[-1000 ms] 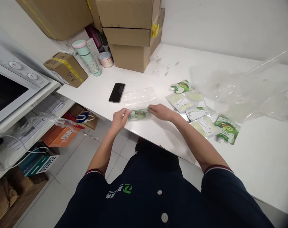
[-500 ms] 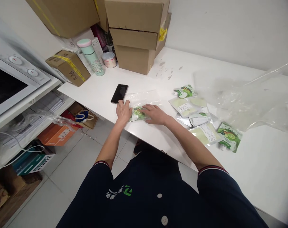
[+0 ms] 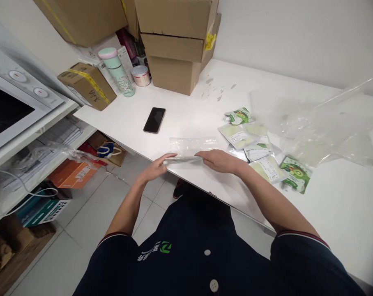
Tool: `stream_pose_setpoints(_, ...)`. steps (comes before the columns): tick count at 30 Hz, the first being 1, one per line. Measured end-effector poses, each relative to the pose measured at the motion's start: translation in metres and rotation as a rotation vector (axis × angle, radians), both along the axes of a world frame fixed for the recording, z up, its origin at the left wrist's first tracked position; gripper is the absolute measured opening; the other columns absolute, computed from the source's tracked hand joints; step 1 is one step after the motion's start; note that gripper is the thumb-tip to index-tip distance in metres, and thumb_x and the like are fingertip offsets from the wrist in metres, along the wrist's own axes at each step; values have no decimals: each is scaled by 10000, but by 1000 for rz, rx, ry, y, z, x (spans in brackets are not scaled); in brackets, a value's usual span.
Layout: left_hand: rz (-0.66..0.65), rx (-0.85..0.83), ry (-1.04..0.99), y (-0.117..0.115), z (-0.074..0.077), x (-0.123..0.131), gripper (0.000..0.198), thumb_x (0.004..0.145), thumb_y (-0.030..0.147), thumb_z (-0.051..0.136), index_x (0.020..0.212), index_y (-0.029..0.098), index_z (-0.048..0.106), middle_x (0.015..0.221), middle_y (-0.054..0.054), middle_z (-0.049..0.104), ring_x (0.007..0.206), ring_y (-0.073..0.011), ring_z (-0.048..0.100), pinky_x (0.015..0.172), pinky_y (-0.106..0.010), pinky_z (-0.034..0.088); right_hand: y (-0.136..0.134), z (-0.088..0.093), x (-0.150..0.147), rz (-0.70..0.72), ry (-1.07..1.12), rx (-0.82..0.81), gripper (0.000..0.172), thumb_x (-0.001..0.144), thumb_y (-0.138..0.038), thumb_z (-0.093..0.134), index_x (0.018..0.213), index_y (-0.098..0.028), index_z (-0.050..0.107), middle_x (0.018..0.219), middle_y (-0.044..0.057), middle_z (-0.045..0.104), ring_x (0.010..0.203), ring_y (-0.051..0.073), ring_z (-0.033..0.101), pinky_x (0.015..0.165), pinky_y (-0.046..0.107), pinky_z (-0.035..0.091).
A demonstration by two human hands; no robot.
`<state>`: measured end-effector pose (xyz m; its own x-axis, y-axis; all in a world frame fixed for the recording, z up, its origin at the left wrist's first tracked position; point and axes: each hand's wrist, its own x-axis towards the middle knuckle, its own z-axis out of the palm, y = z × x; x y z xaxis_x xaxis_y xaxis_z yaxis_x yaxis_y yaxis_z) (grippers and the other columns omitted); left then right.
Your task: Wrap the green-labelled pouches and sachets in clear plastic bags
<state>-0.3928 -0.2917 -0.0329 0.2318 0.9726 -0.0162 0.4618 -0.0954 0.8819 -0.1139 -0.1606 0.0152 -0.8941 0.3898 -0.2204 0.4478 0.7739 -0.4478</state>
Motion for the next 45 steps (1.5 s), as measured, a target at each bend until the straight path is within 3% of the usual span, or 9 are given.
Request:
stream_pose_setpoints(3,253,-21,-22,6,-12,14,650,816,591,655,1356,260,512,1362,-111,592,1184,-258,611,905,-355,550,22,4,-7,-42,14,-134,381,935,-207,384,1238,-203,613,1087,90,719,949,253,662,818,358,489)
stream_pose_setpoints(6,535,-85,33,34,-22,23,583,813,511,672,1297,226,517,1185,-112,657,1024,-228,657,805,-337,559,53,0,-26,-189,-16,-188,336,917,-188,427,1178,-190,640,1072,93,717,910,240,656,772,334,486)
stream_pose_setpoints(10,640,-77,251,62,-25,23,707,814,484,680,1411,212,417,1134,-133,626,874,-224,650,775,-370,537,65,-6,-45,-395,-68,122,383,934,-165,452,1291,-143,589,1216,185,662,1067,316,618,880,427,475)
stream_pose_setpoints(13,585,-3,426,64,-21,22,631,870,488,613,1416,230,432,1157,-151,568,862,-254,638,792,-419,520,35,-19,-46,-361,-43,321,367,967,-208,431,1279,-124,607,1299,226,608,1197,378,545,946,512,453)
stream_pose_setpoints(19,376,155,724,93,-5,20,429,883,437,599,1266,246,590,1324,-165,480,1202,-390,498,975,-551,414,-32,-69,-35,-256,92,321,540,977,-392,469,1471,-174,450,1580,159,350,1457,393,284,1132,576,313)
stream_pose_setpoints(24,161,-28,619,139,0,32,523,754,514,724,1173,222,616,1221,-118,564,1133,-318,567,934,-426,474,-20,-89,-18,-193,254,340,454,1015,-303,352,1424,-190,513,1545,109,429,1459,317,322,1167,520,295)
stream_pose_setpoints(28,145,-226,601,143,4,44,611,581,523,837,1046,190,624,1051,-112,658,911,-289,646,721,-353,499,-15,-90,3,-162,348,270,440,962,-221,418,1381,-196,549,1520,103,466,1457,283,337,1175,533,283)
stream_pose_setpoints(36,-34,-544,-47,123,15,56,357,576,365,880,758,147,664,751,-43,688,704,-186,650,674,-309,496,-14,-101,25,-133,549,242,823,732,-86,472,1537,-123,303,1581,187,322,1463,284,310,1151,528,339)
stream_pose_setpoints(45,-44,-704,-616,118,11,49,614,592,227,905,1144,138,653,1008,-98,743,846,-213,713,838,-368,547,18,-73,23,-175,351,543,747,821,-70,479,1544,-150,309,1620,120,280,1501,296,235,1196,561,197)
